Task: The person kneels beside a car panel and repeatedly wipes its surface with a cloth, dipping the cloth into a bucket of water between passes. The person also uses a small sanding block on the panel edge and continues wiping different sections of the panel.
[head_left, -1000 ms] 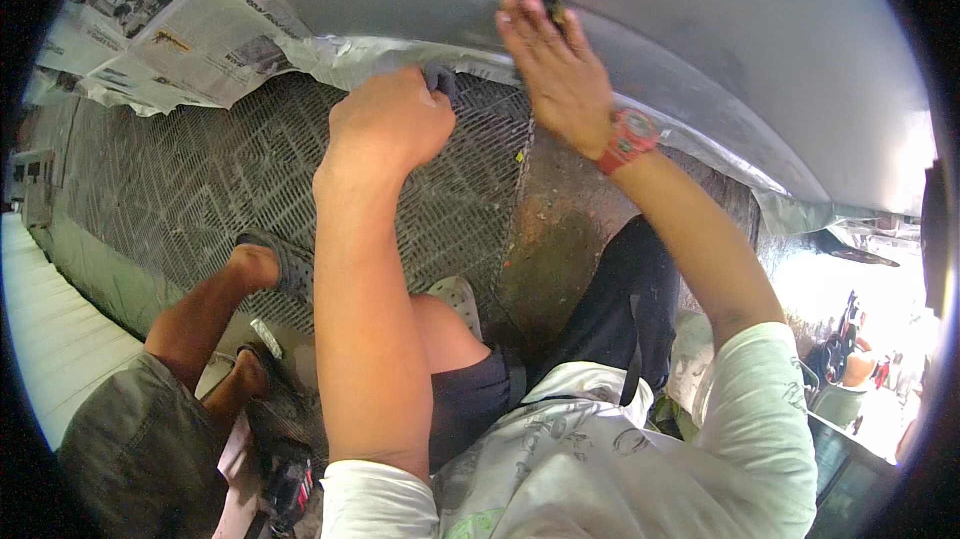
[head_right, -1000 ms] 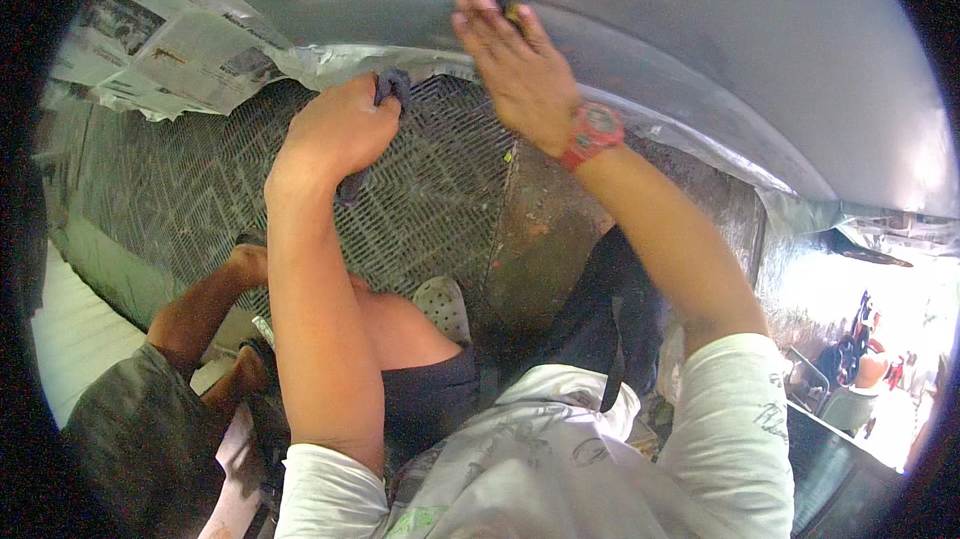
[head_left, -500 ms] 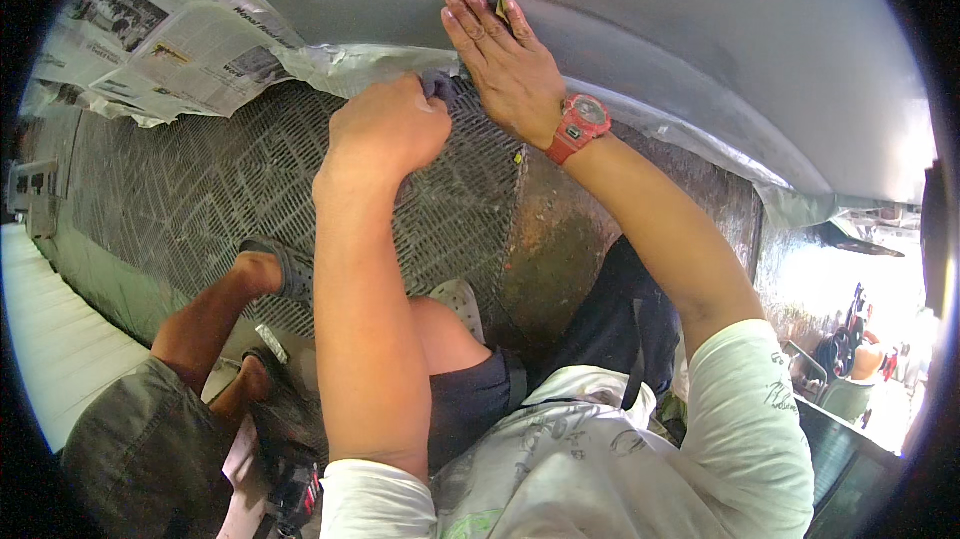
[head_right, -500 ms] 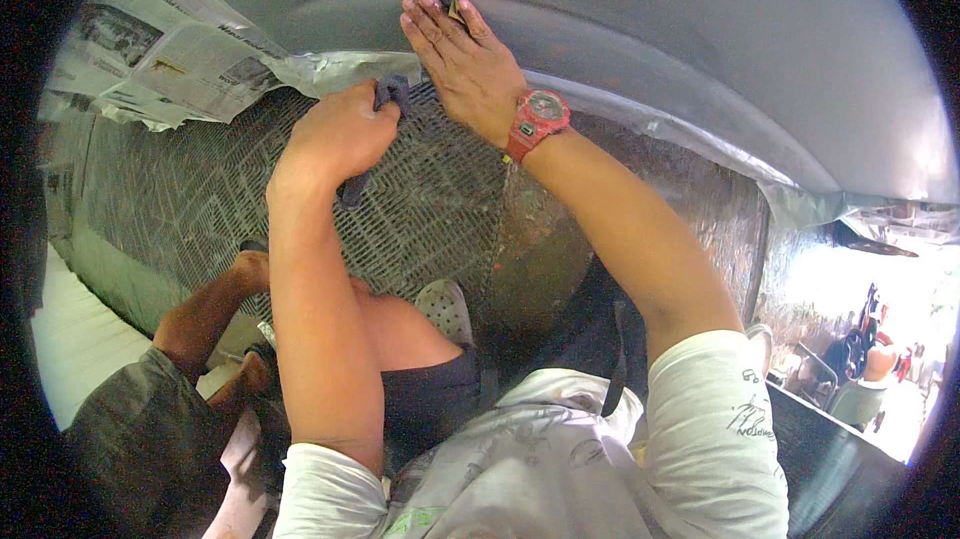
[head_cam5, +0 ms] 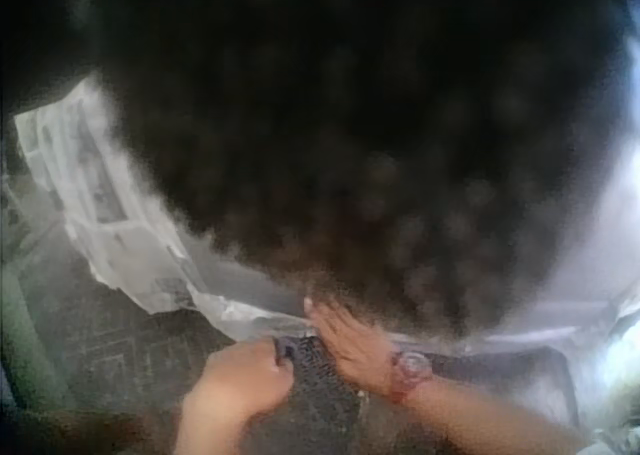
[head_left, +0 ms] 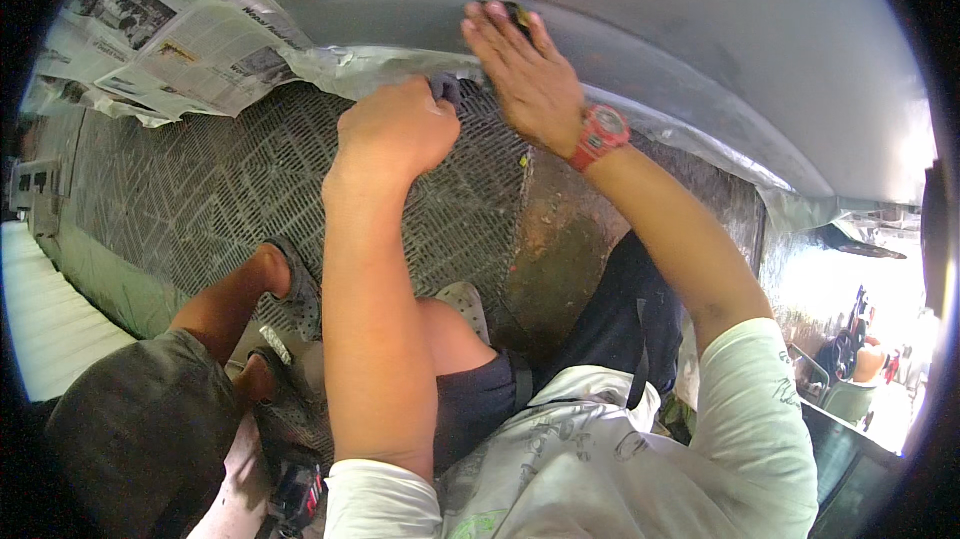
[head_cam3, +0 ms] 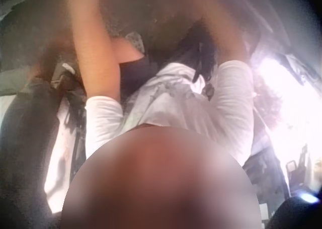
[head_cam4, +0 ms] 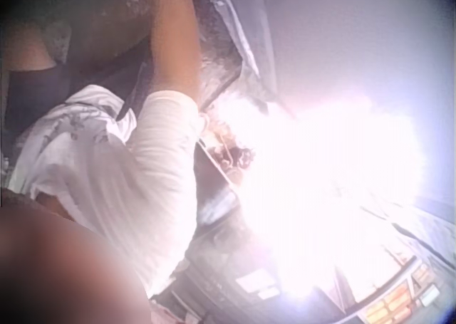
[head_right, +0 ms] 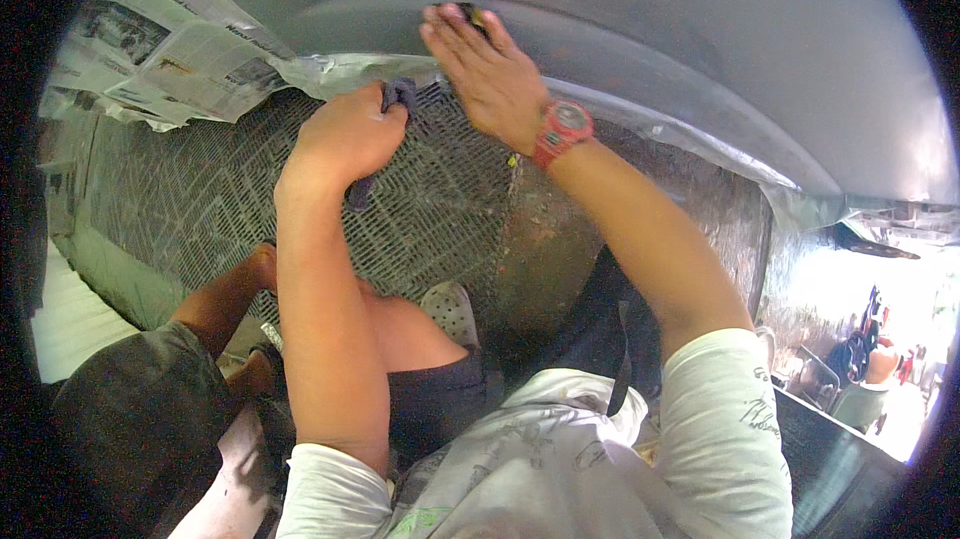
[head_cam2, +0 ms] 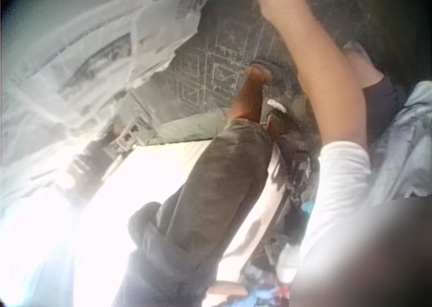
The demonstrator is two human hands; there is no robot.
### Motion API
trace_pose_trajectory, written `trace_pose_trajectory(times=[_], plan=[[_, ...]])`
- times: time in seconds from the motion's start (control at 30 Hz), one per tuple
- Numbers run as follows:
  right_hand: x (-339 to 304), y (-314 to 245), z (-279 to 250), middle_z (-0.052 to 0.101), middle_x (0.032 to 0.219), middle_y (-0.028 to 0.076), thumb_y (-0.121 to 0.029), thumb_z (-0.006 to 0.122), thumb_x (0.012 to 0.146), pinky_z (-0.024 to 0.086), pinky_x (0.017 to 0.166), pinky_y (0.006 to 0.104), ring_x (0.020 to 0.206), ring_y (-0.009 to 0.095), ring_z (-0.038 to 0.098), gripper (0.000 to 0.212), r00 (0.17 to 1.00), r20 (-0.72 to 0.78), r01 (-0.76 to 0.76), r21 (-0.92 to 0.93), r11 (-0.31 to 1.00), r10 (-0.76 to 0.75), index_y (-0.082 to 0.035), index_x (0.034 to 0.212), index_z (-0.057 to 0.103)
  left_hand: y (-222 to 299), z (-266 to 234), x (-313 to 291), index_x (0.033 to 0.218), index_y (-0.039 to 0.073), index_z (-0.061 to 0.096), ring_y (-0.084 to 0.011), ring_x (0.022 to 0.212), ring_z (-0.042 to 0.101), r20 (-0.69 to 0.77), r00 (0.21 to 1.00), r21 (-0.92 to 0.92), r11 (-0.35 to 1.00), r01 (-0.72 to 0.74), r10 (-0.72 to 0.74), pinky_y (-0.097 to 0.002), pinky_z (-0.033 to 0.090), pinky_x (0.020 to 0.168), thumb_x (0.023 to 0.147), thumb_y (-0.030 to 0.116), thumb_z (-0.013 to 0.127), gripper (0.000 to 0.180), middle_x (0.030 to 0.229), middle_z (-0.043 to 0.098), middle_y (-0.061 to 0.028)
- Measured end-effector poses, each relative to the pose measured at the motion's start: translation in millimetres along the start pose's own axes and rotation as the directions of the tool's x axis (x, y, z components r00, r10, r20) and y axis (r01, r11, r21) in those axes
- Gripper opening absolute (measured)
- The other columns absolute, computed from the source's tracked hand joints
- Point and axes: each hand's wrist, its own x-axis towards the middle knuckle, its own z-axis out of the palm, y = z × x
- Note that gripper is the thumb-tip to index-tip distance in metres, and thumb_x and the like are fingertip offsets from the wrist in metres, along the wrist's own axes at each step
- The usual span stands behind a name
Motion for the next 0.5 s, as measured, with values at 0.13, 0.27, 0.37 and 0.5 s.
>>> trace_pose_trajectory(times=[0.13, 0.27, 0.37, 0.5], plan=[[-2.8, 0.4, -7.6, 0.033, 0.169, 0.012, -0.009, 0.047, 0.094, 0.018, 0.128, 0.0496, 0.158, 0.027, 0.028, 0.067, 1.0, 0.027, 0.014, -0.05, 0.999, -0.013, -0.002, 0.159, 0.034, -8.2, 1.7, 0.8, 0.129, -0.001, 0.063, -0.0476, 0.118, 0.064, -0.025, 1.0, -0.007, 1.0, 0.01, -0.01, -0.0532, 0.048, 0.104, 0.097, 0.037, 0.052, 0.051, 0.121, 0.068, -0.0303], [-20.0, 10.8, -3.4, 0.033, 0.168, 0.013, -0.009, 0.048, 0.093, 0.018, 0.128, 0.0511, 0.157, 0.027, 0.029, 0.068, 0.999, 0.042, -0.016, -0.102, 0.995, 0.02, -0.002, 0.159, 0.034, -1.4, 0.7, 3.1, 0.131, -0.001, 0.062, -0.0469, 0.122, 0.062, 0.015, 1.0, -0.019, 1.0, 0.022, -0.022, -0.0524, 0.047, 0.106, 0.097, 0.036, 0.052, 0.051, 0.125, 0.067, -0.0311], [11.4, -12.6, -2.6, 0.039, 0.165, 0.012, -0.008, 0.051, 0.093, 0.016, 0.128, 0.0541, 0.156, 0.028, 0.031, 0.066, 1.0, 0.012, 0.027, 0.067, 0.997, -0.027, -0.005, 0.158, 0.038, -15.8, 13.1, 12.4, 0.13, -0.001, 0.063, -0.0456, 0.125, 0.06, -0.105, 0.994, -0.061, 0.998, -0.013, 0.007, -0.0519, 0.046, 0.107, 0.098, 0.033, 0.053, 0.048, 0.127, 0.066, -0.0308], [-14.6, -45.8, -53.5, 0.053, 0.153, 0.014, -0.011, 0.051, 0.1, 0.03, 0.122, 0.0539, 0.145, 0.032, 0.046, 0.049, 0.973, -0.014, -0.207, 0.378, 0.902, 0.23, -0.002, 0.148, 0.049, -34.5, 22.2, 19.9, 0.131, 0.001, 0.062, -0.0447, 0.13, 0.057, -0.194, 0.978, -0.132, 0.986, -0.105, 0.078, -0.0497, 0.046, 0.108, 0.099, 0.032, 0.058, 0.045, 0.131, 0.064, -0.03]])
